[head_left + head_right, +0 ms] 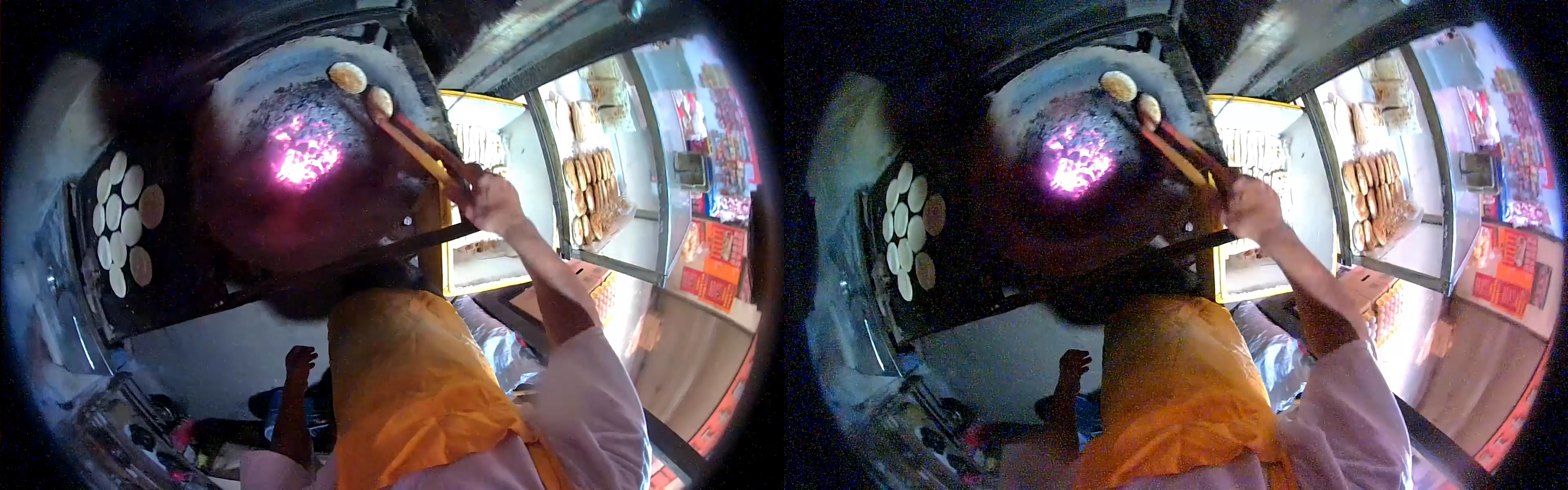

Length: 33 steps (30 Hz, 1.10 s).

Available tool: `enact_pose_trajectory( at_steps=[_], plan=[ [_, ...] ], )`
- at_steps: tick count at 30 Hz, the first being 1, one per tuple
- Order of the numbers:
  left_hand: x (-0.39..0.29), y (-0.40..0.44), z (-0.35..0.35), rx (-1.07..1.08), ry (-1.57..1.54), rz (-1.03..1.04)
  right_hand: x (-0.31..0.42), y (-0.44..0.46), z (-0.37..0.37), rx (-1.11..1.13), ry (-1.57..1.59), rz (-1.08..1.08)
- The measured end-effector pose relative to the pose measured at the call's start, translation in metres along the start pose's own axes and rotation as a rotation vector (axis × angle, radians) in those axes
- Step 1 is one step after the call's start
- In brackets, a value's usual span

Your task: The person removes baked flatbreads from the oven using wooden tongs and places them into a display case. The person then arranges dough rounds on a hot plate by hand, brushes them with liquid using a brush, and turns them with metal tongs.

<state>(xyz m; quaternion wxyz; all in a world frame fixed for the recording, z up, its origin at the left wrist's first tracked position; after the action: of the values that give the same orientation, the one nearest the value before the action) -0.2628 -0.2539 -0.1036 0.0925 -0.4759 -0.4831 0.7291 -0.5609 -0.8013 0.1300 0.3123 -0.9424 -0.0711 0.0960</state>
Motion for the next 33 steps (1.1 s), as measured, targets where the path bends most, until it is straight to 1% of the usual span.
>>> enact_pose_trajectory(
  at_steps=[1, 3, 4, 5, 6, 7, 8, 10, 11, 13, 15, 16, 17, 18, 19, 20, 21, 23, 24, 25, 26, 27, 29, 30, 31, 33],
  plan=[
    [0.010, -0.003, -0.009, 0.000, -0.024, -0.005, 0.020, 0.002, -0.020, -0.146, 0.110, -0.049],
    [0.044, -0.007, -0.027, -0.023, -0.158, -0.100, 0.030, 0.070, 0.019, -0.306, 0.014, -0.513],
    [0.046, -0.016, -0.023, -0.057, -0.178, -0.052, 0.040, 0.078, 0.007, -0.221, 0.014, -0.459],
    [0.061, -0.017, -0.027, -0.037, -0.117, -0.051, 0.055, 0.077, -0.012, -0.138, 0.014, -0.403],
    [0.078, -0.019, -0.030, -0.005, -0.019, -0.021, 0.078, 0.066, -0.032, -0.087, -0.024, -0.435],
    [0.092, -0.022, -0.032, 0.047, 0.137, 0.027, 0.085, 0.096, -0.017, 0.079, -0.074, -0.370],
    [0.111, -0.022, -0.035, 0.097, 0.310, 0.093, 0.097, 0.090, -0.027, 0.210, 0.028, -0.158],
    [0.131, -0.023, -0.030, 0.185, 0.650, 0.240, 0.126, 0.069, -0.052, 0.334, 0.122, 0.055],
    [0.141, -0.023, -0.027, 0.226, 0.830, 0.330, 0.139, 0.060, -0.058, 0.359, 0.294, 0.055],
    [0.162, -0.019, -0.023, 0.281, 1.130, 0.513, 0.147, 0.059, -0.055, 0.384, 0.463, 0.051],
    [0.185, -0.010, -0.022, 0.297, 1.341, 0.652, 0.142, 0.079, -0.051, 0.003, 0.248, -0.230],
    [0.185, -0.006, -0.025, 0.308, 1.399, 0.587, 0.139, 0.082, -0.048, -0.087, 0.200, -0.305],
    [0.166, -0.008, -0.022, 0.306, 1.405, 0.580, 0.136, 0.085, -0.046, -0.183, 0.147, -0.374],
    [0.136, -0.009, -0.017, 0.300, 1.291, 0.482, 0.120, 0.091, -0.039, -0.094, 0.282, -0.233],
    [0.115, -0.008, -0.012, 0.295, 1.176, 0.390, 0.103, 0.091, -0.029, -0.011, 0.455, -0.253],
    [0.120, -0.003, -0.020, 0.300, 1.187, 0.395, 0.086, 0.091, -0.019, 0.077, 0.635, -0.266],
    [0.116, 0.004, -0.028, 0.263, 1.026, 0.499, 0.069, 0.091, -0.010, 0.164, 0.807, -0.270],
    [0.082, 0.012, -0.019, 0.248, 0.879, 0.615, 0.044, 0.063, -0.004, 0.279, 0.911, -0.165],
    [0.050, 0.006, -0.011, 0.098, 0.514, 0.236, 0.026, 0.052, 0.006, 0.346, 1.037, -0.139],
    [0.038, 0.000, 0.000, -0.049, 0.148, -0.142, 0.007, 0.041, 0.018, 0.414, 1.165, -0.113],
    [0.063, 0.022, -0.008, 0.107, -0.177, -0.137, -0.009, 0.031, 0.025, 0.458, 1.230, -0.178],
    [0.087, 0.041, -0.016, 0.264, -0.492, -0.192, -0.026, 0.018, 0.028, 0.504, 1.344, -0.166],
    [0.018, 0.019, 0.031, -0.034, -0.021, -0.161, -0.069, 0.006, 0.052, 0.549, 1.511, -0.160],
    [0.002, 0.018, 0.055, -0.089, 0.297, -0.203, -0.093, 0.001, 0.064, 0.533, 1.597, -0.155],
    [0.031, 0.038, 0.043, -0.004, 0.284, -0.274, -0.118, -0.006, 0.071, 0.490, 1.712, -0.120],
    [0.089, 0.073, 0.022, 0.175, 0.269, -0.411, -0.176, -0.004, 0.098, 0.483, 1.940, -0.073]
  ],
)
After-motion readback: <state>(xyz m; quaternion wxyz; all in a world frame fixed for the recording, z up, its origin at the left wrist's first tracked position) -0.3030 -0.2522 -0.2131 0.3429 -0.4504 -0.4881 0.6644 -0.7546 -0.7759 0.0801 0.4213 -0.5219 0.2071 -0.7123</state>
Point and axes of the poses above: each hand's wrist, its own y-axis towards the middle knuckle, its own z-axis out of the palm, x = y × z, the point moved 6 cm from there along y, towards the middle knuckle, and after that the axes turned 9 degrees about z, right-handed, at the moved point
